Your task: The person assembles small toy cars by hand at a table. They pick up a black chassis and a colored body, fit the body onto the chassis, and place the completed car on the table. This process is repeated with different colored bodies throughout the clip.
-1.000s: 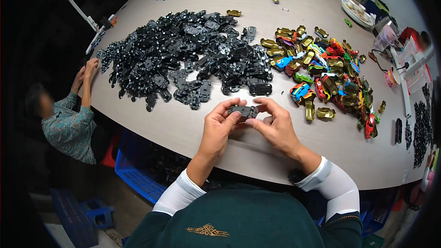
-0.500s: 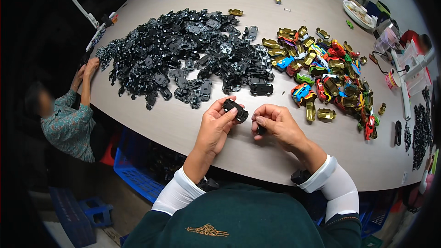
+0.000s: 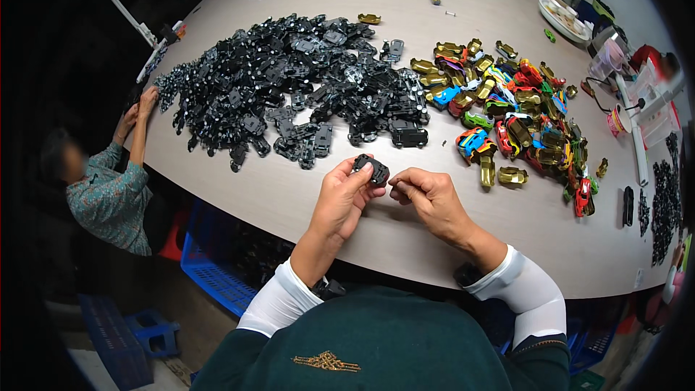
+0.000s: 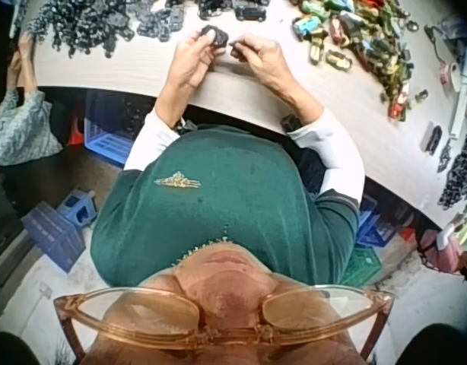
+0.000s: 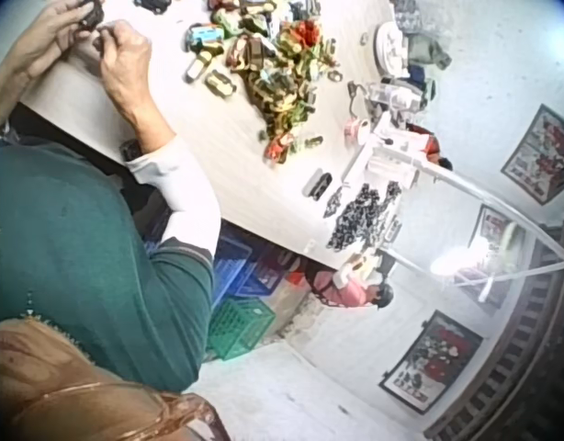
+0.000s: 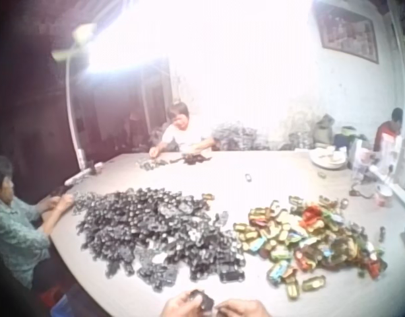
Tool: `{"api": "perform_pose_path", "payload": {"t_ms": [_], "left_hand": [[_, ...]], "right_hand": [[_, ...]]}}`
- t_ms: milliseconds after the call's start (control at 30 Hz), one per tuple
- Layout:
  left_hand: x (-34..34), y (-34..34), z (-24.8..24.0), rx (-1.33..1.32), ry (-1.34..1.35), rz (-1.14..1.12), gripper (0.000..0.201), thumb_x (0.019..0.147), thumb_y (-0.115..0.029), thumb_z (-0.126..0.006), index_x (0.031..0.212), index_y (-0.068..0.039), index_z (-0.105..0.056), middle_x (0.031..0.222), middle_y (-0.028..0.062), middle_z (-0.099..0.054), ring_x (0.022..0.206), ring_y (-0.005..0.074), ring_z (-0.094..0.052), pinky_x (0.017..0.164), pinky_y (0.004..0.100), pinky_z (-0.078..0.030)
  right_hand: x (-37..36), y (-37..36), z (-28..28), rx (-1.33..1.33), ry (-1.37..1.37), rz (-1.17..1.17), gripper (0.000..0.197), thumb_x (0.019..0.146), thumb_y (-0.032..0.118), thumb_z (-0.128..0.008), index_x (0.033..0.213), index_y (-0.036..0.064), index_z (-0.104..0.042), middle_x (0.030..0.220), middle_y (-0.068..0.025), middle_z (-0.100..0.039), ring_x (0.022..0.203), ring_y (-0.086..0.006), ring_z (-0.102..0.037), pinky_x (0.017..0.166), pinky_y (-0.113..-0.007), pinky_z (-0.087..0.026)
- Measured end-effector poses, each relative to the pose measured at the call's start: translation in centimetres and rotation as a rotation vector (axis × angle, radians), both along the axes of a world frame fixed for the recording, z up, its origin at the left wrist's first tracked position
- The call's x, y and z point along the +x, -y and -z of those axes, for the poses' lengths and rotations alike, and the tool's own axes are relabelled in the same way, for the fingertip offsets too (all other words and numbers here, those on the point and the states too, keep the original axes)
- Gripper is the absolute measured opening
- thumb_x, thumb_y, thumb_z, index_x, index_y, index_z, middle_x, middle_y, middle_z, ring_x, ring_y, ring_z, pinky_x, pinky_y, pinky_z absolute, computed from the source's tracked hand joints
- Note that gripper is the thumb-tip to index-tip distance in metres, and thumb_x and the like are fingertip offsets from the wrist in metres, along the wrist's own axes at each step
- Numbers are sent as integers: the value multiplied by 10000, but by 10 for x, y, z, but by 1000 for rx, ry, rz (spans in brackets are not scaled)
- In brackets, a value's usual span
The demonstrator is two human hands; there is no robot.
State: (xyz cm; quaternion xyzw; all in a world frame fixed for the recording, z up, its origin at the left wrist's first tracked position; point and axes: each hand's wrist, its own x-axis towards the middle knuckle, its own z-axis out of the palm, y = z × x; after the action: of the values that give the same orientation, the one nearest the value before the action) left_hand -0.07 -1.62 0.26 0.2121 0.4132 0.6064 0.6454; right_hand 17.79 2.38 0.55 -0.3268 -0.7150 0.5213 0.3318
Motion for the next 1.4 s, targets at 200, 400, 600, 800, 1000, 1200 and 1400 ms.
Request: {"api": "perform_pose_path", "payload": {"t_ms": [200,400,600,800,1000,1200,1400], "left_hand": [[-1,4,-2,-6,3,65,278,948,-102,-568,1199,-1,-511,958,83,-656,797,129,-647,663,242,-550],[5,5,-2,-16,20,77,289,946,-104,-573,1204,5,-503,952,88,-657,787,127,-644,649,240,-543],[9,7,-3,25,-60,48,314,935,-98,-591,1203,29,-488,947,97,-652,766,132,-642,634,235,-538],[18,2,-2,236,-489,-14,333,907,-38,-603,1216,36,-501,916,66,-634,740,102,-624,590,225,-532],[11,-43,-22,206,-266,71,312,899,-65,-624,1181,8,-512,913,69,-646,733,100,-619,589,230,-537],[23,-64,-17,187,-216,98,315,922,-90,-611,1208,-8,-509,974,83,-661,795,123,-649,649,261,-549],[39,-80,-10,278,-308,74,343,882,-34,-636,1212,-15,-543,914,35,-644,725,66,-593,611,226,-518]], "right_hand": [[2,1,-19,-278,-40,-27,220,980,111,-488,1149,-22,-533,662,5,-552,573,-50,-486,515,-214,-416],[-1,5,-15,-328,-81,-52,145,986,114,-482,1045,-11,-528,661,7,-558,563,-41,-475,499,-208,-393],[-4,7,-12,-307,-104,-18,77,955,67,-516,952,-8,-529,651,-4,-576,545,-41,-482,482,-212,-380],[-4,6,-8,-227,-51,95,97,925,43,-538,848,-16,-547,628,-6,-582,541,-44,-494,482,-214,-387],[9,-20,-17,-560,-381,19,169,971,121,-524,1085,0,-555,780,-47,-620,624,-77,-567,545,-226,-503],[17,-29,-18,-550,-407,60,187,963,123,-548,1095,-9,-553,787,-57,-619,622,-90,-570,555,-238,-509],[23,-39,-12,-547,-403,164,149,954,121,-561,1026,-9,-576,745,-41,-616,593,-78,-556,519,-226,-485]]}}
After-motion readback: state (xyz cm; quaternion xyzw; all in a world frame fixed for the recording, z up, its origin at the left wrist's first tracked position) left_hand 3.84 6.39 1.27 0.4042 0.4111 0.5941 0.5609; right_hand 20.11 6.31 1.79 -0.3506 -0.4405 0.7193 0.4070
